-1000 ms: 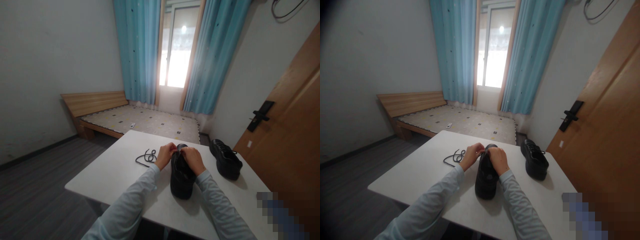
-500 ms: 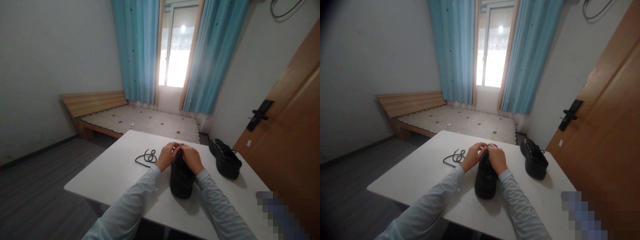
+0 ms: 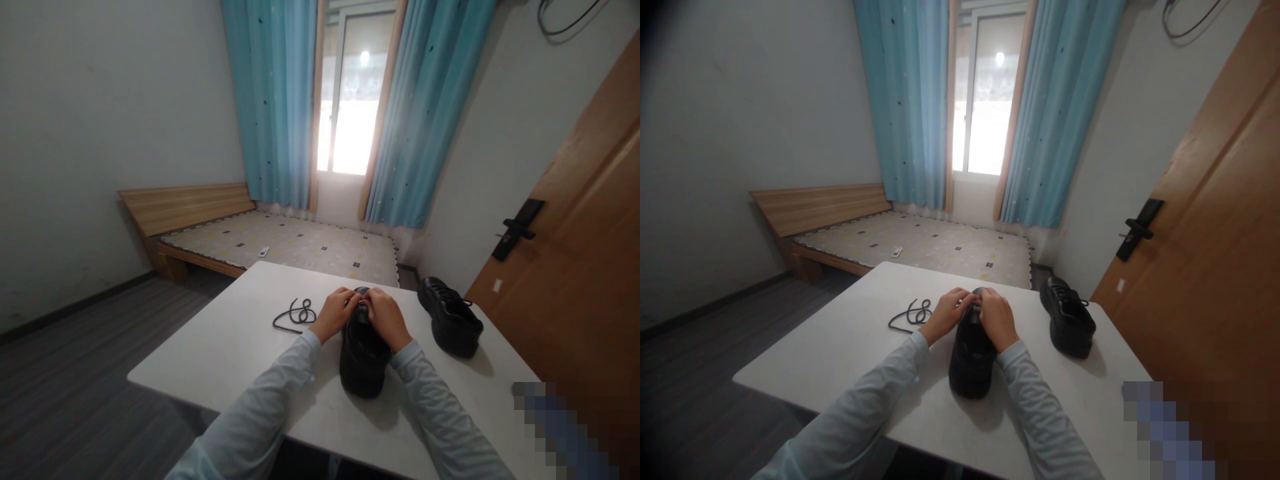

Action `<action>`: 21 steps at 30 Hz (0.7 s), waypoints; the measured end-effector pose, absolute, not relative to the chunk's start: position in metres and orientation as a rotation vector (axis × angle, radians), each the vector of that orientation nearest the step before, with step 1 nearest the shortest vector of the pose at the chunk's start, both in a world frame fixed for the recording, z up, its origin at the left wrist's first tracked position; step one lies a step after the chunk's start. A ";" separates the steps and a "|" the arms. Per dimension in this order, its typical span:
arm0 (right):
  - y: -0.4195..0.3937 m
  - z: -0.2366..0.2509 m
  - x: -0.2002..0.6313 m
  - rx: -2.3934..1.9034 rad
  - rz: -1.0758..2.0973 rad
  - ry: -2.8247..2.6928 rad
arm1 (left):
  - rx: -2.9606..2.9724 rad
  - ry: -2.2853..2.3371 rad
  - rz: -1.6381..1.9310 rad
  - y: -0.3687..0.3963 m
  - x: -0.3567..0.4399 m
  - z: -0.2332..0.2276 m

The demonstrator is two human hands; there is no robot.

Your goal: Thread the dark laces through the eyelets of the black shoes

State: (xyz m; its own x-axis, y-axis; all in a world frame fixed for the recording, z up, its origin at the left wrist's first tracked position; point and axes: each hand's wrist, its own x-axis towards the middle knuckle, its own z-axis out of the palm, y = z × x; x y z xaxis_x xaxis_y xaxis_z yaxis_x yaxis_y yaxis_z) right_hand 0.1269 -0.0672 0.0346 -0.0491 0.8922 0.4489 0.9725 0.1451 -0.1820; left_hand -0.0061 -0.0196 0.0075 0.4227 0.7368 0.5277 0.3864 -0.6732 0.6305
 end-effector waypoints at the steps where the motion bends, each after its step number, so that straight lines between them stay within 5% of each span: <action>1: -0.067 0.034 0.129 -1.755 -0.206 -1.952 | 2.269 0.959 1.140 -0.019 -0.006 0.007; 21: -0.066 0.041 0.152 -1.385 0.242 -1.499 | 2.037 0.821 1.122 -0.018 -0.001 0.013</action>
State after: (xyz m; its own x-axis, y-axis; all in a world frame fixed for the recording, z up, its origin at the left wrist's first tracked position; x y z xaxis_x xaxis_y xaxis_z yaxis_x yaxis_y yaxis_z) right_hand 0.1520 -0.0662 0.0405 0.1997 0.8248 0.5290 0.6162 0.3140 -0.7223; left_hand -0.0007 -0.0179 0.0130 0.4342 0.7738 0.4612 0.2048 -0.5833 0.7860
